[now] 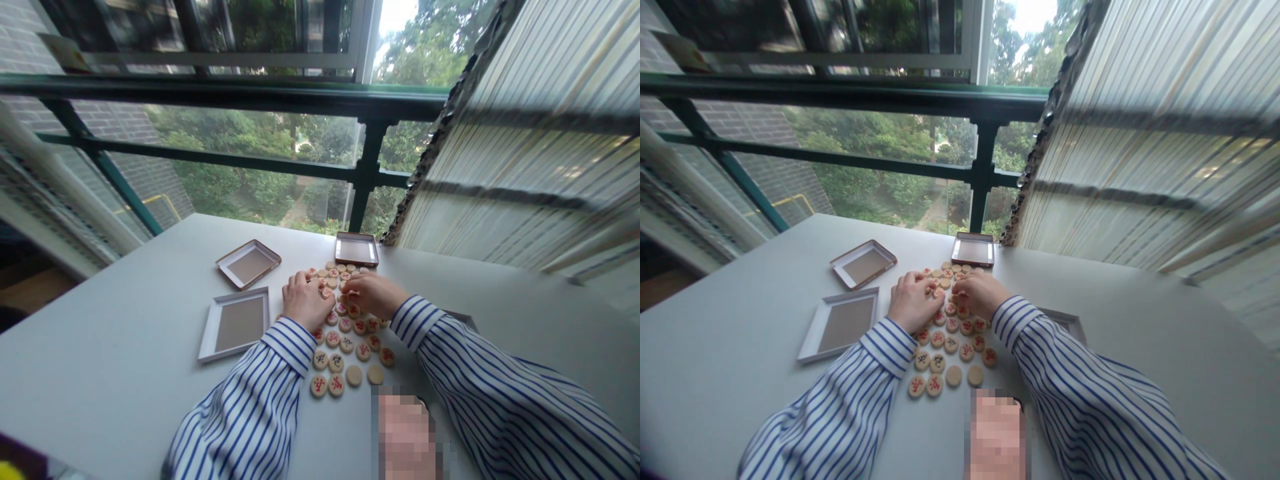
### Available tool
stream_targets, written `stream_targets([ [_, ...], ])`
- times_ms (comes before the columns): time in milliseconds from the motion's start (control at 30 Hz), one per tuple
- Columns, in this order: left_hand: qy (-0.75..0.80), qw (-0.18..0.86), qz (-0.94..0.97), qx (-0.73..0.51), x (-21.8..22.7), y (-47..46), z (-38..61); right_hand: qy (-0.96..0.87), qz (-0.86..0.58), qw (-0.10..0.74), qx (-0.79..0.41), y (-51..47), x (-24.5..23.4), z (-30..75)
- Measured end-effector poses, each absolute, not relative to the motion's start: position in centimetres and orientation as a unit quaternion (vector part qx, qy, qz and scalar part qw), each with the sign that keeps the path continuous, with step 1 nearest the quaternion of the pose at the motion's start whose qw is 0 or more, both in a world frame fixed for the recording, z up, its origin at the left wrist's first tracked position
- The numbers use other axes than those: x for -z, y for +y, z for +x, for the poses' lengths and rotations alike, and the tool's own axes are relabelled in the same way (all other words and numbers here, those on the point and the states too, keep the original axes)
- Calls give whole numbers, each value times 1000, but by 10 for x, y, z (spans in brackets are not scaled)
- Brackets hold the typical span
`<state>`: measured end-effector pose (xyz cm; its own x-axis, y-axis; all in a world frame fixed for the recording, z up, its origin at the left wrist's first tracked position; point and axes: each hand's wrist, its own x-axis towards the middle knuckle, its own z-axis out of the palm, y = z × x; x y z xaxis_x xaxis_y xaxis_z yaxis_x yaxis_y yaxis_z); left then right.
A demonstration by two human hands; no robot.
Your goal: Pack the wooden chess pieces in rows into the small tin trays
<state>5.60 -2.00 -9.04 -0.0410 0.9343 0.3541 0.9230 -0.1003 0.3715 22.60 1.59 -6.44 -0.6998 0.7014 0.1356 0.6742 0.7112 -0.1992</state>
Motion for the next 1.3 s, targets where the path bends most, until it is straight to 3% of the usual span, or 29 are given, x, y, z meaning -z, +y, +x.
stream_targets([
  [333, 673, 16, 666, -320, 87, -18, 54, -949, -296, 93, -59, 16, 64, 227],
  [1000, 649, 24, 682, -335, 86, -18, 54, -947, -310, 82, -29, 16, 64, 227],
  [1300, 583, 43, 734, -345, 86, -19, 56, -887, -387, 163, -191, 18, 59, 225],
])
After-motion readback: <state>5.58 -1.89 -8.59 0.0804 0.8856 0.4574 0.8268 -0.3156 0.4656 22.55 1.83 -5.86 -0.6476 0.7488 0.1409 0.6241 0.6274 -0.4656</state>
